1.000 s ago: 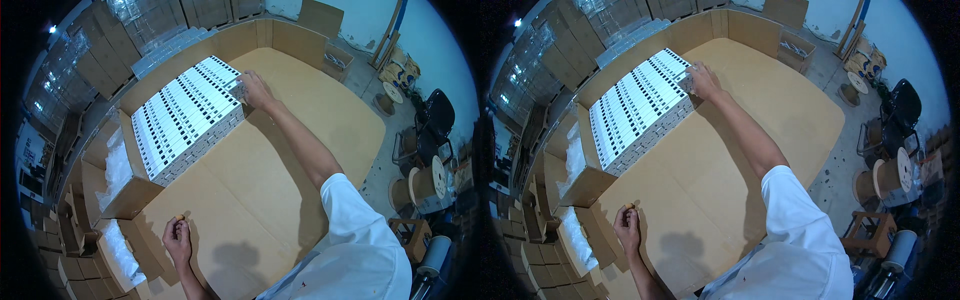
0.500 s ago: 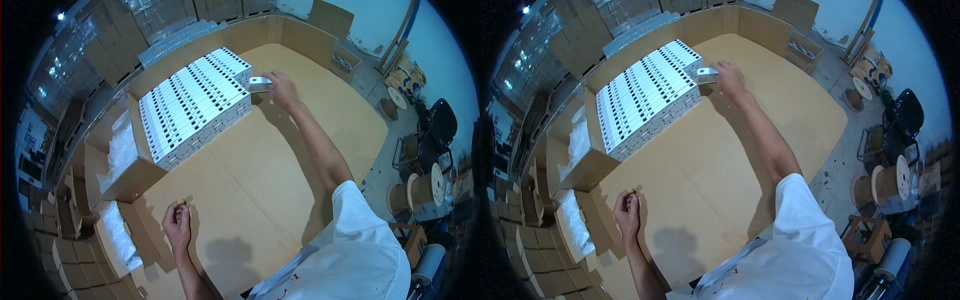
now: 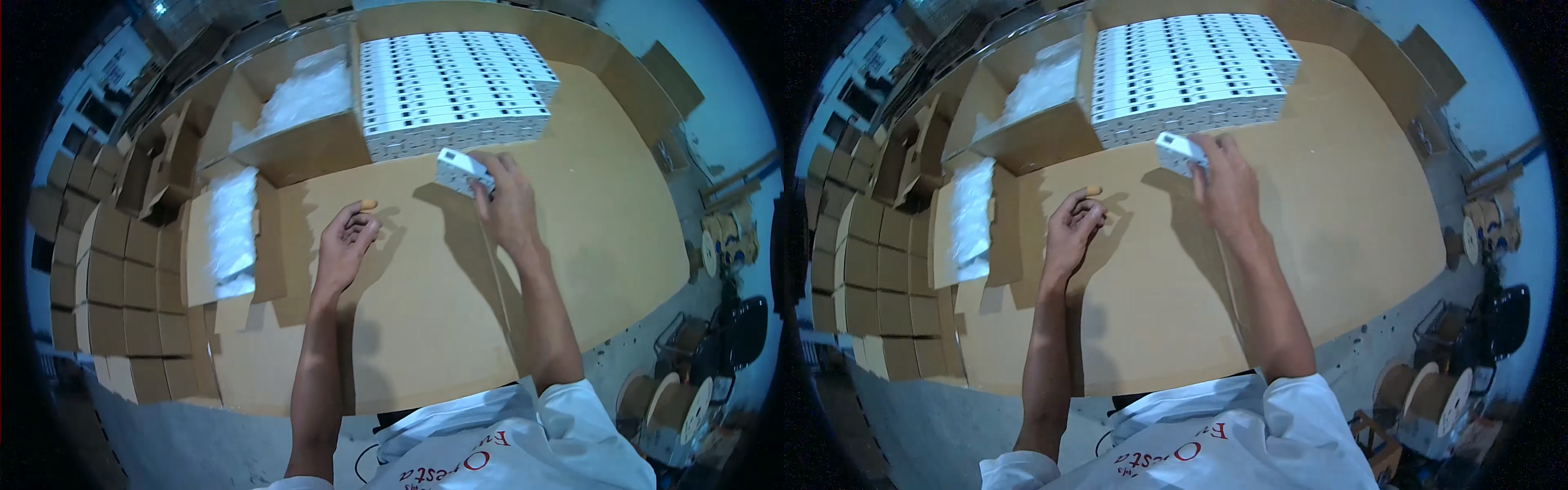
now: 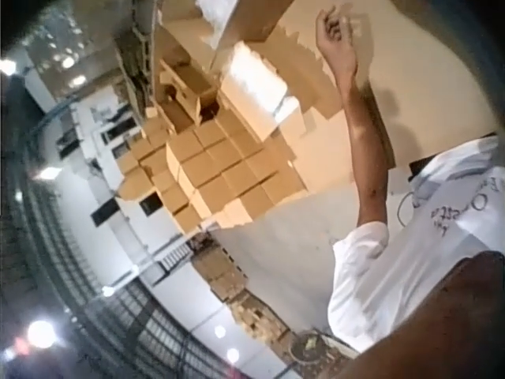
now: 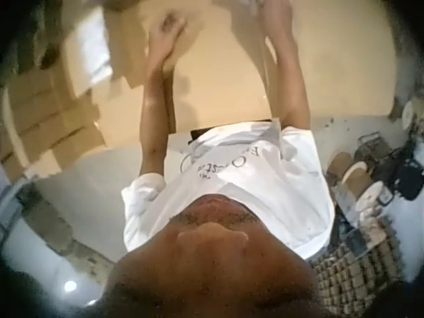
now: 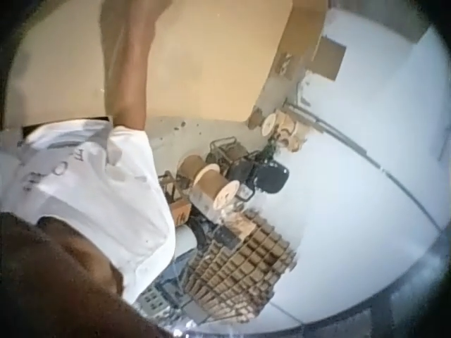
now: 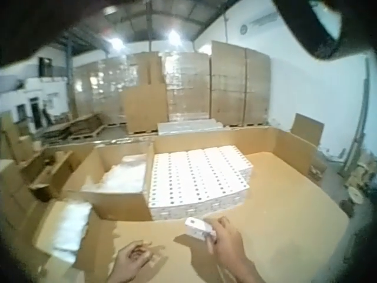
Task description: The recorder is packing small white boxes into a larger cardboard shipping box, ensuring they are organized and protected with plastic bags.
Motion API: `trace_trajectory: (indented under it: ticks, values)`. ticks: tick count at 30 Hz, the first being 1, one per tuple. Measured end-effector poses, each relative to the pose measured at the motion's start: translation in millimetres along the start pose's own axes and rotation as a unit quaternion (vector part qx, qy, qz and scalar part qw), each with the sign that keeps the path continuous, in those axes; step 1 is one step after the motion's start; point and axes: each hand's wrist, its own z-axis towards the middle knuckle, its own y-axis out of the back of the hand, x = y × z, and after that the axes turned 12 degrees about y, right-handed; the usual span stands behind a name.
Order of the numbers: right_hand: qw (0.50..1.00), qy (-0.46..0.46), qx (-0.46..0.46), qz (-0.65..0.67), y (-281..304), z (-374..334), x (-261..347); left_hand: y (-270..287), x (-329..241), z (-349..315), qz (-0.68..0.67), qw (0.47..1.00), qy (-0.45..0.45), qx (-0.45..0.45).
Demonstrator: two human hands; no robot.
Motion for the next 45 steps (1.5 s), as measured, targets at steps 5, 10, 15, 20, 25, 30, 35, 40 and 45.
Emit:
trace_trajectory:
  ticks: [5, 10, 15, 20, 25, 30, 35, 40, 45]
  values:
    - [0.991, 0.053, 0.06, 0.106, -50, -16, 83, 34, -15, -18, -0.119, 0.986, 0.092, 0.075]
    - [0.982, 0.075, 0.059, 0.165, -73, -34, 95, 47, -6, -14, -0.15, 0.98, 0.083, 0.097]
    - [0.976, 0.061, 0.003, 0.207, -83, -35, 84, 46, 2, -9, -0.069, 0.995, 0.043, 0.065]
    - [0.943, -0.104, 0.035, 0.313, -102, -37, 50, 28, 3, -12, -0.043, 0.999, -0.026, -0.017]
    - [0.953, -0.059, 0.02, 0.297, -99, -30, 48, 25, -1, -13, 0.068, 0.995, -0.043, -0.064]
    - [0.962, -0.046, 0.054, 0.263, -101, -33, 40, 27, 6, -11, 0.109, 0.991, -0.043, -0.064]
    - [0.956, -0.052, 0.059, 0.281, -101, -28, 46, 29, 2, -11, 0.103, 0.988, -0.082, -0.082]
    - [0.958, -0.047, 0.062, 0.275, -88, -20, 52, 36, -21, -13, 0.051, 0.98, -0.141, -0.133]
    - [0.955, -0.062, 0.072, 0.282, -76, -4, 52, 42, -109, 3, 0.161, 0.941, -0.164, -0.25]
